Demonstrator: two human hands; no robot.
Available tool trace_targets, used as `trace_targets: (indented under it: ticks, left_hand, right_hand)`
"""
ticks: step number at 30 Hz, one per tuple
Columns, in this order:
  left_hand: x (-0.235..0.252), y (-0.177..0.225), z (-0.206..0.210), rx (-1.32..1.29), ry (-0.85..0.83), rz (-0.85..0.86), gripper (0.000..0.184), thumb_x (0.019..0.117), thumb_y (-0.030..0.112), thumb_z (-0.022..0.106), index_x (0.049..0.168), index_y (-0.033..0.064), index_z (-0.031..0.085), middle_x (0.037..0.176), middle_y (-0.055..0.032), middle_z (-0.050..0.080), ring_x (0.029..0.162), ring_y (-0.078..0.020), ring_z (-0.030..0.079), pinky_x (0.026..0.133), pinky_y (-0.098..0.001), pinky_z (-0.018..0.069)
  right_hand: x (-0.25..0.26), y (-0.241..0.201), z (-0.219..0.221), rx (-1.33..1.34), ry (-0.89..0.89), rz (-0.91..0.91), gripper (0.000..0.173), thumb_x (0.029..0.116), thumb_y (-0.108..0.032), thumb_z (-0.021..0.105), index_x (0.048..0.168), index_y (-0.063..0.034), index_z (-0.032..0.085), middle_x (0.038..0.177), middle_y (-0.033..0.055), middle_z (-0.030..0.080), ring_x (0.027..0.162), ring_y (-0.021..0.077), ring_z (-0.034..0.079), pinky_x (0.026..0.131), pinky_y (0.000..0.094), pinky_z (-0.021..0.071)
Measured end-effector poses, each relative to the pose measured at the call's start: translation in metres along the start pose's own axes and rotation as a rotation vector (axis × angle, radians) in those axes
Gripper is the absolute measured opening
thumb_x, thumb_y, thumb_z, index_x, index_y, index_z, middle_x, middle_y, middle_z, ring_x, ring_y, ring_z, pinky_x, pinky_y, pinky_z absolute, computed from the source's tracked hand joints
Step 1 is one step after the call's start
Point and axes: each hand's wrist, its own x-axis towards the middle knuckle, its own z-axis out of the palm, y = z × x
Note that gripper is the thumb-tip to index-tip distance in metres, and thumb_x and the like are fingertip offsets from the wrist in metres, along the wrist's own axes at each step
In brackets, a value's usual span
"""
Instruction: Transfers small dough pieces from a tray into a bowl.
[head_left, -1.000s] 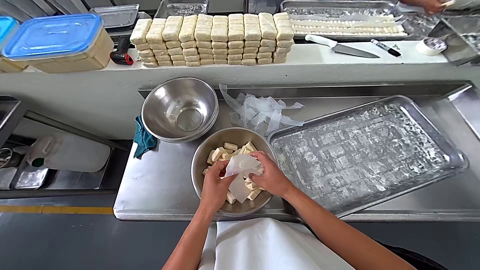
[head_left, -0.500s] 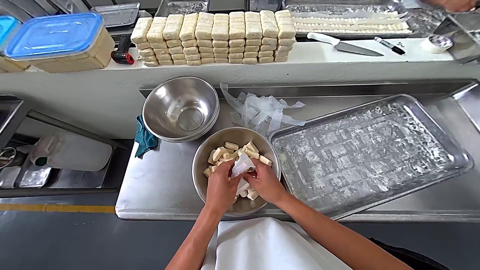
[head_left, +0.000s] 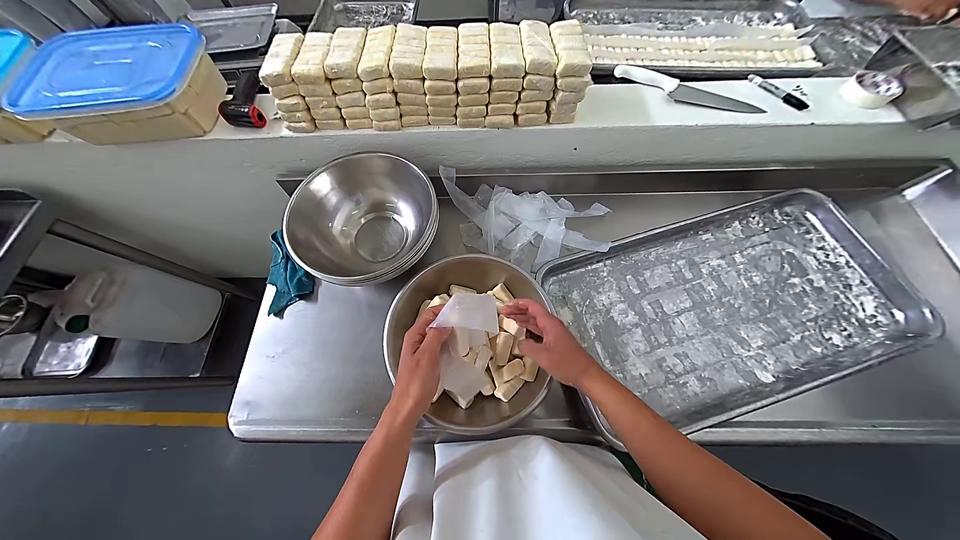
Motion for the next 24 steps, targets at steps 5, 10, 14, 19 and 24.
trace_targets:
  ticks: [5, 10, 14, 19, 24]
  left_hand:
    - [-0.004, 0.019, 0.015, -0.094, -0.146, -0.003, 0.037, 0.1036, 0.015, 0.035, 0.127, 0.0096, 0.064, 0.102, -0.0059, 0.071, 0.086, -0.0154, 0.070, 0.077, -0.0354, 0.0612]
    - [-0.004, 0.040, 0.003, -0.073, -0.139, 0.237, 0.037, 0.1065, 0.017, 0.036, 0.122, 0.0130, 0.070, 0.109, 0.0032, 0.072, 0.098, -0.0070, 0.068, 0.088, -0.0297, 0.0586]
    - [0.000, 0.039, -0.021, 0.139, 0.080, 0.278, 0.036, 0.1088, 0.016, 0.035, 0.118, 0.0110, 0.070, 0.100, 0.0045, 0.073, 0.087, -0.0032, 0.068, 0.080, -0.0234, 0.0588]
    - [0.000, 0.007, -0.031, 0.299, 0.052, 0.180, 0.036, 0.1069, 0.013, 0.035, 0.127, 0.0015, 0.063, 0.108, -0.0066, 0.073, 0.098, -0.0129, 0.070, 0.089, -0.0359, 0.0587]
    - [-0.003, -0.007, -0.004, 0.256, -0.245, -0.007, 0.044, 0.1006, 0.011, 0.057, 0.144, 0.0085, 0.055, 0.132, -0.0060, 0.065, 0.115, -0.0140, 0.064, 0.100, -0.0377, 0.0543]
  right_hand:
    - [-0.004, -0.010, 0.018, -0.199, -0.207, 0.024, 0.067, 0.0851, -0.016, 0.079, 0.145, -0.0067, 0.051, 0.146, 0.0137, 0.054, 0.135, 0.0214, 0.052, 0.113, 0.0431, 0.0437]
    - [-0.010, -0.012, 0.025, -0.021, -0.169, 0.070, 0.032, 0.0896, -0.007, 0.074, 0.120, -0.0037, 0.064, 0.104, 0.0057, 0.072, 0.097, 0.0092, 0.069, 0.091, 0.0325, 0.0572]
    - [-0.008, -0.003, 0.020, 0.145, -0.153, 0.250, 0.032, 0.0917, -0.007, 0.074, 0.120, 0.0019, 0.063, 0.099, 0.0098, 0.072, 0.083, 0.0136, 0.072, 0.080, 0.0317, 0.0617]
    - [-0.009, -0.020, 0.010, -0.241, -0.117, 0.233, 0.050, 0.0899, -0.022, 0.079, 0.131, -0.0035, 0.058, 0.111, 0.0132, 0.070, 0.100, 0.0224, 0.069, 0.091, 0.0451, 0.0570]
    - [-0.010, -0.043, 0.010, -0.314, -0.111, 0.015, 0.037, 0.0901, -0.015, 0.079, 0.124, -0.0057, 0.067, 0.113, 0.0102, 0.069, 0.098, 0.0190, 0.069, 0.086, 0.0383, 0.0599]
